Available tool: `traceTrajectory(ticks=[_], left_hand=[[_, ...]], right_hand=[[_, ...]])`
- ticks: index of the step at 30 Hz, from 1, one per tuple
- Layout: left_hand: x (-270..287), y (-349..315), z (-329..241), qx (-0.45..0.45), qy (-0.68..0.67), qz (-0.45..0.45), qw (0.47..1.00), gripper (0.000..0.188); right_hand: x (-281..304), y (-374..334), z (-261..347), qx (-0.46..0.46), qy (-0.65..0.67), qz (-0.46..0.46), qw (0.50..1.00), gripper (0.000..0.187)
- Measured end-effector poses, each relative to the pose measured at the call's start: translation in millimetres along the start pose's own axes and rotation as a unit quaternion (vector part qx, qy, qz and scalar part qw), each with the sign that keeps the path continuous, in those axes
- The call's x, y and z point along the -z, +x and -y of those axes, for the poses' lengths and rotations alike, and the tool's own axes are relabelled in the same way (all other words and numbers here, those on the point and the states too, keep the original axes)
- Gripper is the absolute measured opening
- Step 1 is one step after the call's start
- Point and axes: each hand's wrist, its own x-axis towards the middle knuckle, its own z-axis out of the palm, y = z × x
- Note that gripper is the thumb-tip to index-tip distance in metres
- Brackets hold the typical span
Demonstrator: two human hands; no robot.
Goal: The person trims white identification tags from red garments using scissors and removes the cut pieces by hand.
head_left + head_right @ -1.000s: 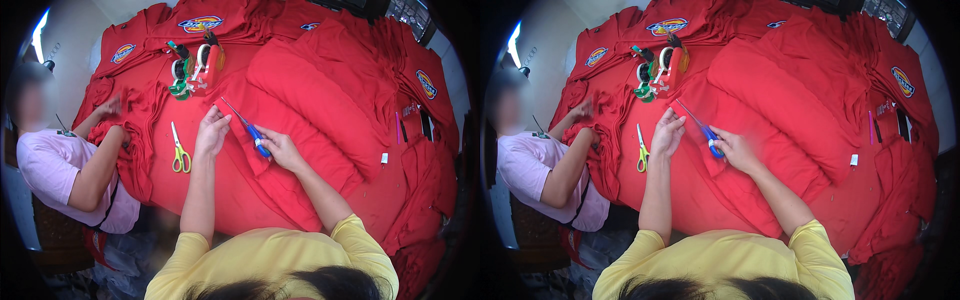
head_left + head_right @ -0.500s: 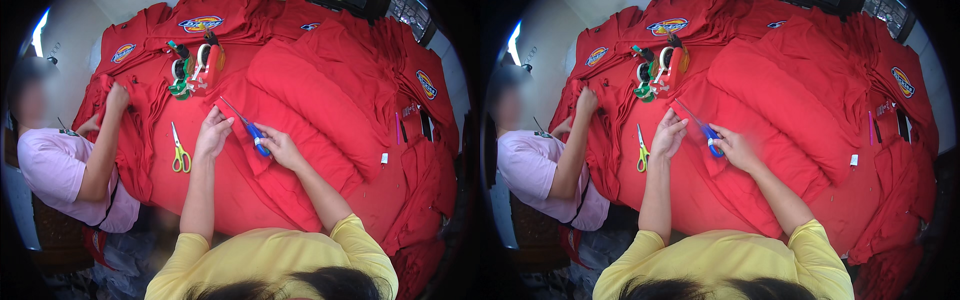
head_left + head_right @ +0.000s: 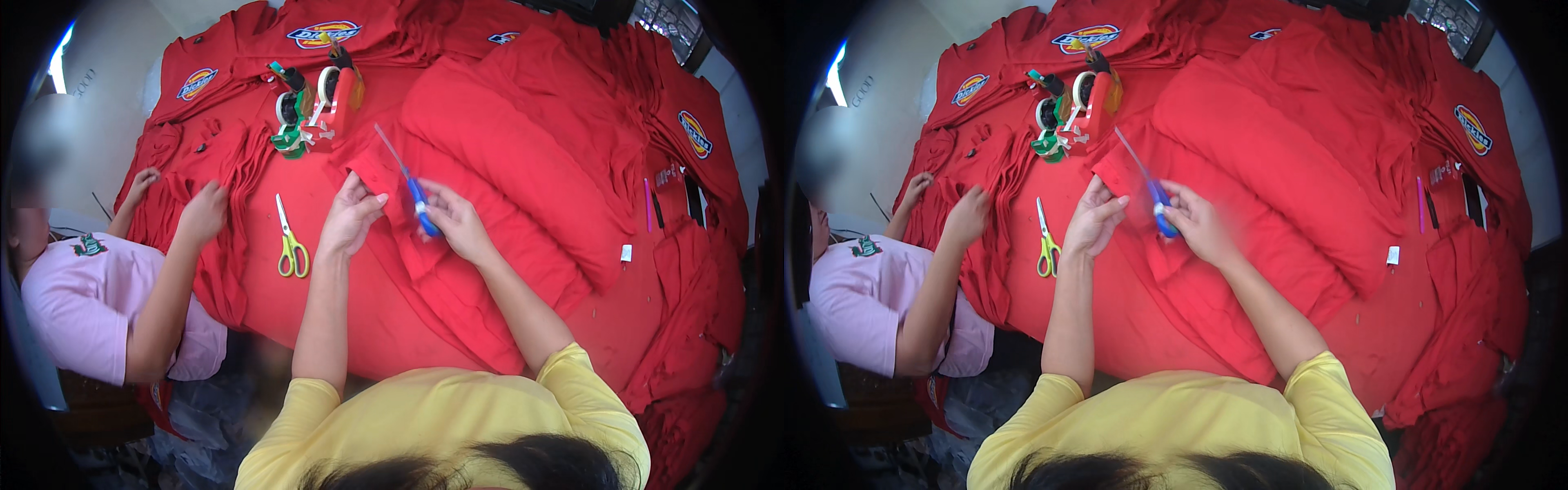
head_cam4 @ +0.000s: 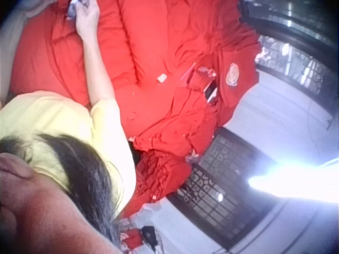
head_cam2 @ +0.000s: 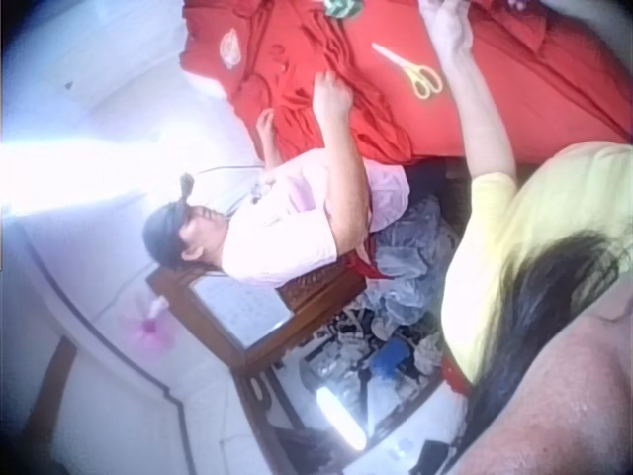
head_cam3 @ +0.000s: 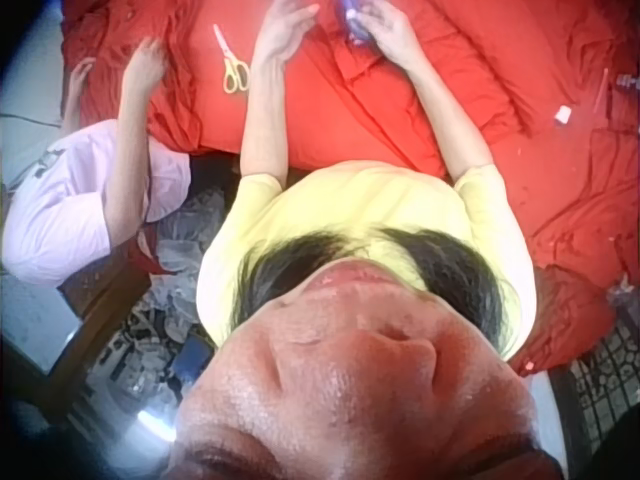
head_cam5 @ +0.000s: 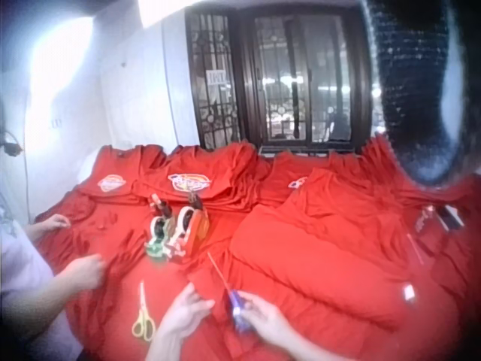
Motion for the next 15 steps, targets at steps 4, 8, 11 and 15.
traceTrajectory(ticks=[4, 8, 11, 15], left_hand=[[-4, -4, 20, 0.050, 0.018, 0.011, 0.999, 0.054], [7, 5, 30, 0.009, -0.018, -0.017, 1.000, 0.046], [4, 9, 20, -0.022, -0.175, -0.049, 0.983, 0.033], [-4, 4, 18, 0.024, -0.338, -0.096, 0.936, 0.030]], right_hand=[[-13, 22, -3, 0.063, -0.049, -0.082, 0.993, 0.056], [-13, 24, -13, 0.071, -0.058, -0.106, 0.990, 0.059], [-11, 8, -22, 0.054, -0.154, -0.107, 0.981, 0.056], [-3, -1, -25, 0.049, -0.249, -0.111, 0.961, 0.054]])
